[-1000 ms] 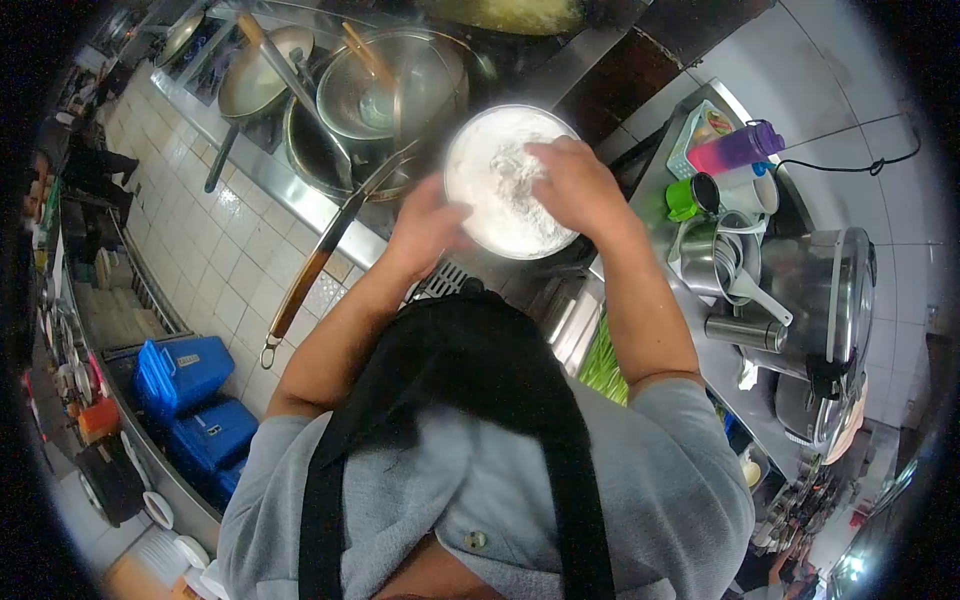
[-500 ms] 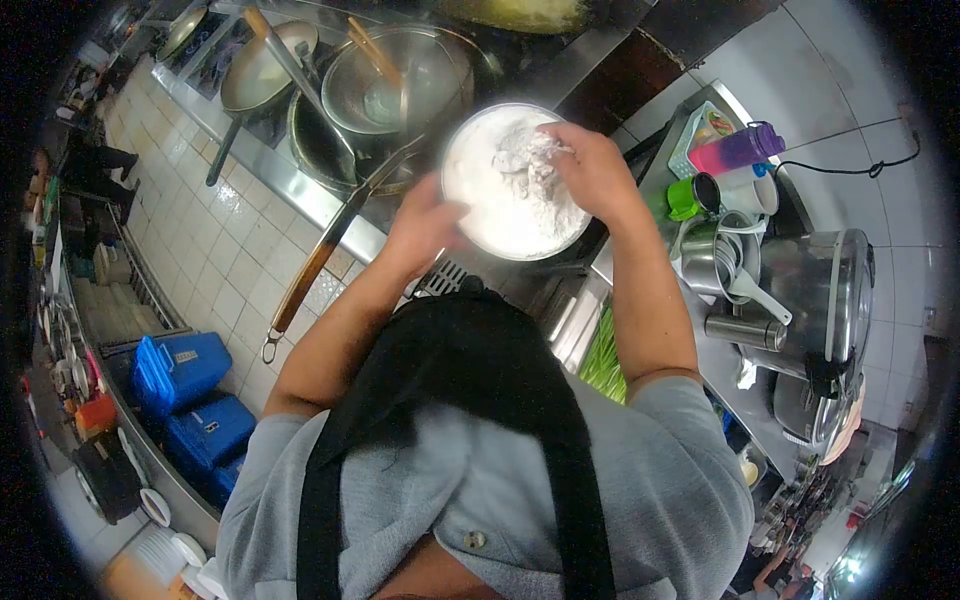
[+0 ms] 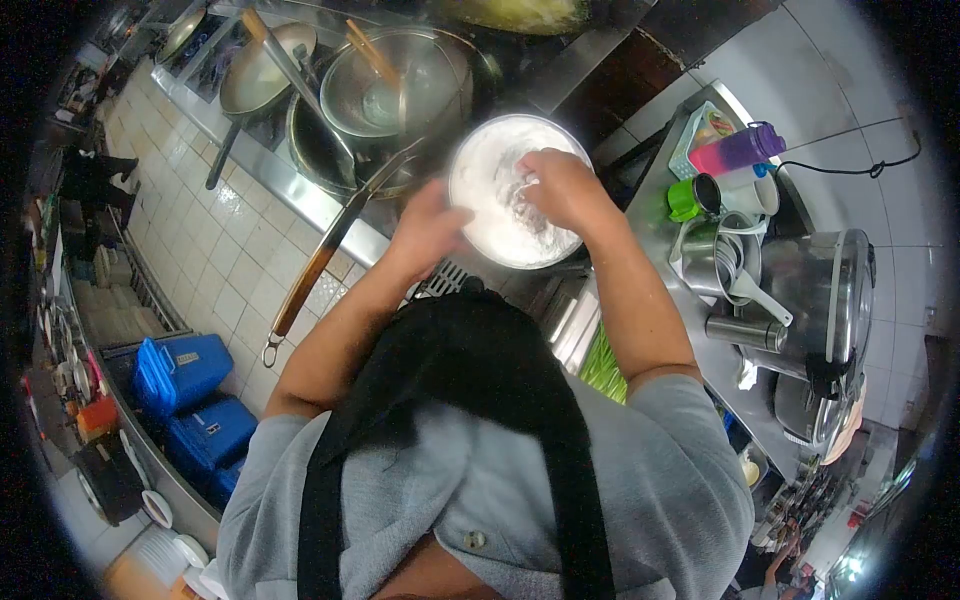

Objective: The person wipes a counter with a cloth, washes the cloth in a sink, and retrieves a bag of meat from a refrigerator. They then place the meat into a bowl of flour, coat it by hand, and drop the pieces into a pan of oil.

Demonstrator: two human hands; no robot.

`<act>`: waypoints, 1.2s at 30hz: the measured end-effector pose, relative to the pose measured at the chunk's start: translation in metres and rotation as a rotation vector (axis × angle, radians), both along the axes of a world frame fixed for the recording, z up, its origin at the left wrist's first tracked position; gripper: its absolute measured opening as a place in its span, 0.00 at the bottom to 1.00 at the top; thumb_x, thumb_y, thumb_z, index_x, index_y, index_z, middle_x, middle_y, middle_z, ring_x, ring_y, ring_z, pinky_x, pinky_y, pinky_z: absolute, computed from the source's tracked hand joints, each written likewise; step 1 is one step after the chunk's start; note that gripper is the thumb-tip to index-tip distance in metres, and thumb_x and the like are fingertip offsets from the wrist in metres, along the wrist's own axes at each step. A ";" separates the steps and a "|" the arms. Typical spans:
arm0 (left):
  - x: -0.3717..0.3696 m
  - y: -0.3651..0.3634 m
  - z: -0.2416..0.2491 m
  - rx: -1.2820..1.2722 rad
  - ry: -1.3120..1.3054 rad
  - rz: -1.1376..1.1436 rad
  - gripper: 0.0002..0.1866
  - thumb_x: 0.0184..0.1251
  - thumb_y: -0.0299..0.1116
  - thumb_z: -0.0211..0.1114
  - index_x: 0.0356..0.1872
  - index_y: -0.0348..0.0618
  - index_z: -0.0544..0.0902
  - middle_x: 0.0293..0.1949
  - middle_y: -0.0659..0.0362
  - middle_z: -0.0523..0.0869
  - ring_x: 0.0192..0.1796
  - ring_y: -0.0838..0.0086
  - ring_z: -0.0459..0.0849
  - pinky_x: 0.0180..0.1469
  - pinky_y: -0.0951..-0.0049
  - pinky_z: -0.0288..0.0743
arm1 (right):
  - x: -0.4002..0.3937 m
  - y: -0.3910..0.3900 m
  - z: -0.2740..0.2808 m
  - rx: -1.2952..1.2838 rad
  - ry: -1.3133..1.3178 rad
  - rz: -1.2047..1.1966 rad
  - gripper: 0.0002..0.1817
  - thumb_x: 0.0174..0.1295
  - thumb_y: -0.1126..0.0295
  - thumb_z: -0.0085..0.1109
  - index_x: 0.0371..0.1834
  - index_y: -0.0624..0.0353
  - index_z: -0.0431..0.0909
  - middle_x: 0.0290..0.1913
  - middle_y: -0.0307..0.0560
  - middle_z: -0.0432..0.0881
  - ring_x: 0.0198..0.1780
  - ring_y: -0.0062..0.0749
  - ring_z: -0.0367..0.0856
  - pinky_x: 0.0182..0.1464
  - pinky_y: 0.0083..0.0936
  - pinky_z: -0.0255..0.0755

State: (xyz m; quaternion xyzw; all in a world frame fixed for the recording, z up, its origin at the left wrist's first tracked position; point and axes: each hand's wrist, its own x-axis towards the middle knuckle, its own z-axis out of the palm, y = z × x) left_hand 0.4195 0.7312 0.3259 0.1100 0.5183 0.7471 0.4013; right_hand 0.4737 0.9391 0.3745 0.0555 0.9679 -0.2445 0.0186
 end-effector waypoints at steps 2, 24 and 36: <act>-0.001 -0.001 -0.002 -0.006 0.011 -0.020 0.26 0.57 0.25 0.59 0.59 0.34 0.69 0.46 0.53 0.80 0.38 0.71 0.83 0.32 0.73 0.80 | 0.001 -0.003 0.000 0.061 -0.054 -0.006 0.17 0.48 0.73 0.62 0.44 0.62 0.78 0.48 0.59 0.79 0.49 0.50 0.78 0.50 0.35 0.71; -0.012 -0.032 0.014 -0.268 0.456 0.208 0.26 0.59 0.23 0.55 0.61 0.36 0.67 0.49 0.51 0.80 0.41 0.68 0.85 0.35 0.69 0.84 | -0.190 0.127 0.113 -0.028 0.516 -0.067 0.11 0.53 0.71 0.61 0.39 0.63 0.79 0.29 0.41 0.81 0.31 0.20 0.77 0.36 0.22 0.70; 0.042 -0.160 0.098 0.097 0.056 0.918 0.26 0.58 0.25 0.57 0.59 0.32 0.65 0.52 0.47 0.77 0.53 0.59 0.80 0.54 0.59 0.76 | -0.290 0.181 0.011 0.269 0.192 -0.266 0.15 0.56 0.70 0.54 0.46 0.52 0.81 0.48 0.57 0.81 0.52 0.52 0.77 0.53 0.41 0.71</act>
